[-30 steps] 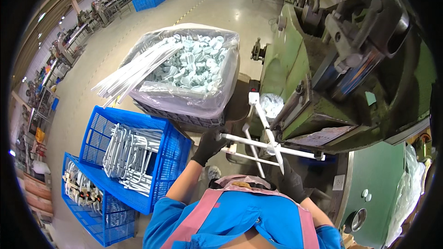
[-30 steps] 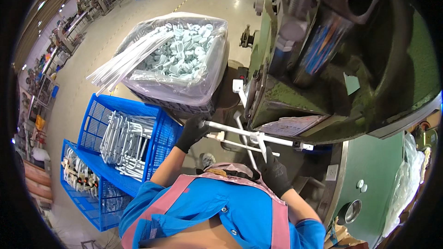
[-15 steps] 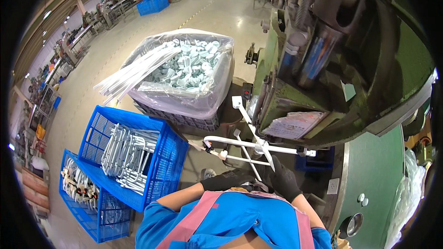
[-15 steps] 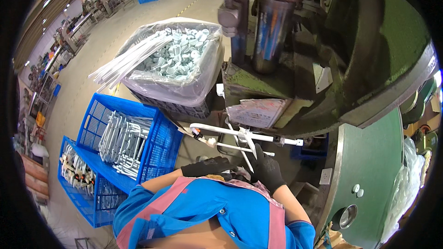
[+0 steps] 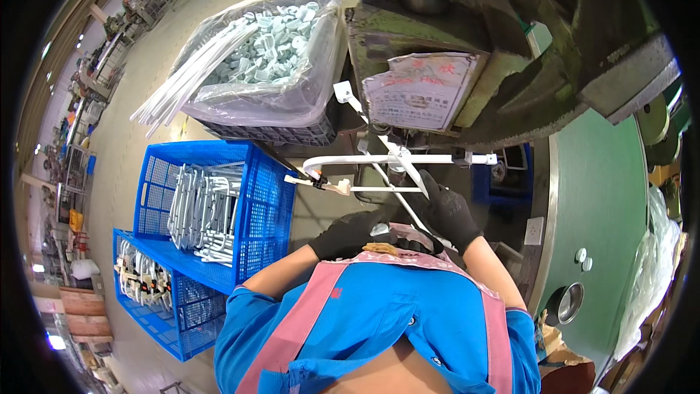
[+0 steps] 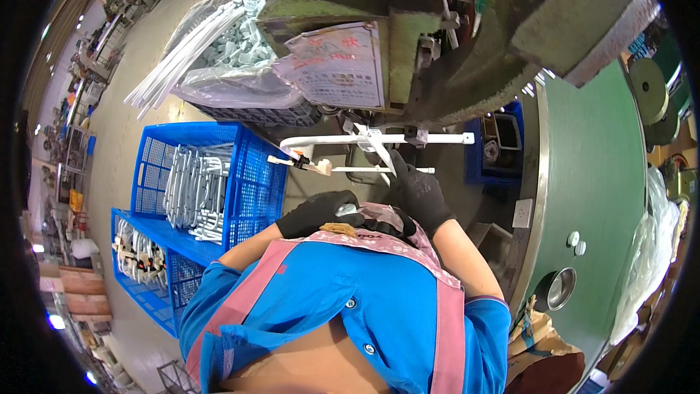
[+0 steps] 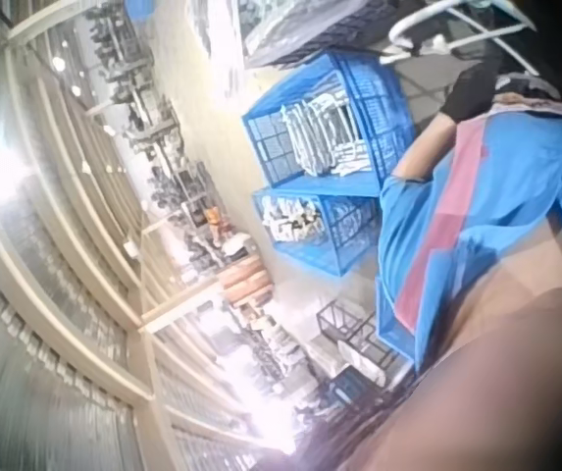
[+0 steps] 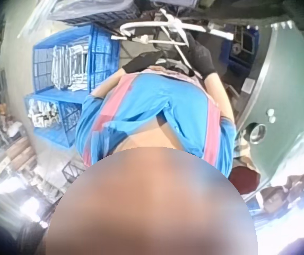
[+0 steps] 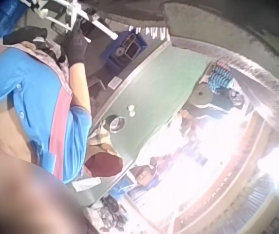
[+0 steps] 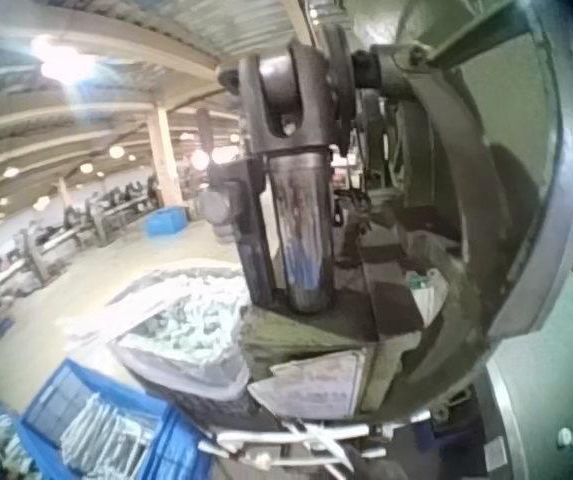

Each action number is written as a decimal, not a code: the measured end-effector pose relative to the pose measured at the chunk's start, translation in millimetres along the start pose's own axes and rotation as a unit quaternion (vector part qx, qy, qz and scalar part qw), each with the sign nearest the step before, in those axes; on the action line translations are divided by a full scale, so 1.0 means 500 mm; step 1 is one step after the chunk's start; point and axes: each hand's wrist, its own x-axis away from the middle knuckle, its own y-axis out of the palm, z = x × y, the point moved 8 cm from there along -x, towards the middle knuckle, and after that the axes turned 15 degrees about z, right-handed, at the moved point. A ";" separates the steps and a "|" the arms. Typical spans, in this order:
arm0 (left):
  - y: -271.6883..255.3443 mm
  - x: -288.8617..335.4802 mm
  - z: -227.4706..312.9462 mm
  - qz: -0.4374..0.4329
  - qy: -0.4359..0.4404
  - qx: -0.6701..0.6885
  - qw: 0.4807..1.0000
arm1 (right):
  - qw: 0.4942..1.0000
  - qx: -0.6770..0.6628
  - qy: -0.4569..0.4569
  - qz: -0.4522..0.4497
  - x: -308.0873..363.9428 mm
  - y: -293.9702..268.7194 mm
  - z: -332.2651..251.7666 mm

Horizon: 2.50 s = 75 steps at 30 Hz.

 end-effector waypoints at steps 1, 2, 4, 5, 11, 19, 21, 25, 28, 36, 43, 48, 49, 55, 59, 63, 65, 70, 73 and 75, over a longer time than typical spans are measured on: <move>-0.013 -0.011 0.004 0.018 0.011 0.025 0.999 | 1.000 -0.001 0.005 -0.007 -0.003 -0.005 -0.003; -0.028 -0.021 0.003 0.017 -0.014 0.010 1.000 | 1.000 0.001 0.009 -0.011 -0.006 -0.006 -0.004; -0.073 -0.047 0.006 0.080 -0.061 0.091 0.991 | 1.000 0.005 0.019 -0.016 -0.007 -0.006 -0.002; -0.107 -0.071 0.031 0.114 -0.071 0.119 0.984 | 1.000 0.010 0.023 -0.019 -0.004 -0.005 0.000; -0.149 -0.189 0.089 0.267 0.178 0.000 0.947 | 0.995 0.046 0.060 -0.065 -0.009 -0.004 -0.004; -0.094 -0.240 0.054 0.177 0.291 -0.083 0.937 | 0.994 0.041 0.092 -0.028 0.005 -0.006 -0.006; -0.046 -0.255 -0.044 0.075 0.185 -0.032 0.979 | 0.994 0.068 0.082 -0.015 0.003 -0.005 -0.011; -0.079 -0.240 -0.041 0.155 0.223 -0.212 0.939 | 0.985 0.134 0.106 0.013 0.007 -0.019 -0.001; -0.130 -0.208 -0.045 0.214 0.191 -0.241 0.927 | 0.967 0.172 0.184 0.024 -0.008 -0.055 0.000; -0.165 -0.215 -0.040 0.182 0.244 -0.116 0.945 | 0.933 0.251 0.201 0.165 0.002 -0.067 0.023; -0.153 -0.229 -0.054 0.141 0.224 -0.035 0.964 | 0.925 0.268 0.220 0.157 0.014 -0.059 0.025; -0.163 -0.225 -0.046 0.142 0.232 -0.041 0.961 | 0.925 0.277 0.203 0.164 0.008 -0.060 0.018; -0.168 -0.227 -0.042 0.151 0.241 -0.046 0.958 | 0.926 0.274 0.203 0.162 0.006 -0.061 0.019; -0.145 -0.237 -0.079 0.117 0.159 -0.083 0.977 | 0.937 0.245 0.191 0.159 -0.004 -0.073 0.014; -0.141 -0.244 -0.085 0.085 0.138 -0.080 0.983 | 0.944 0.257 0.178 0.105 -0.007 -0.070 0.019; -0.147 -0.239 -0.079 0.086 0.147 -0.072 0.983 | 0.950 0.254 0.148 0.102 -0.024 -0.092 0.003; -0.183 -0.237 -0.016 0.116 0.172 0.005 0.978 | 0.951 0.250 0.142 0.114 -0.057 -0.146 -0.036; -0.194 -0.164 -0.027 0.147 0.200 -0.061 0.967 | 0.981 0.098 0.108 0.126 -0.046 -0.167 -0.027; -0.209 -0.085 -0.051 0.145 0.089 -0.008 0.985 | 0.950 -0.032 0.212 0.226 -0.028 -0.186 -0.002; -0.206 -0.033 -0.071 0.161 0.052 -0.018 0.985 | 0.922 -0.094 0.260 0.273 -0.022 -0.195 0.040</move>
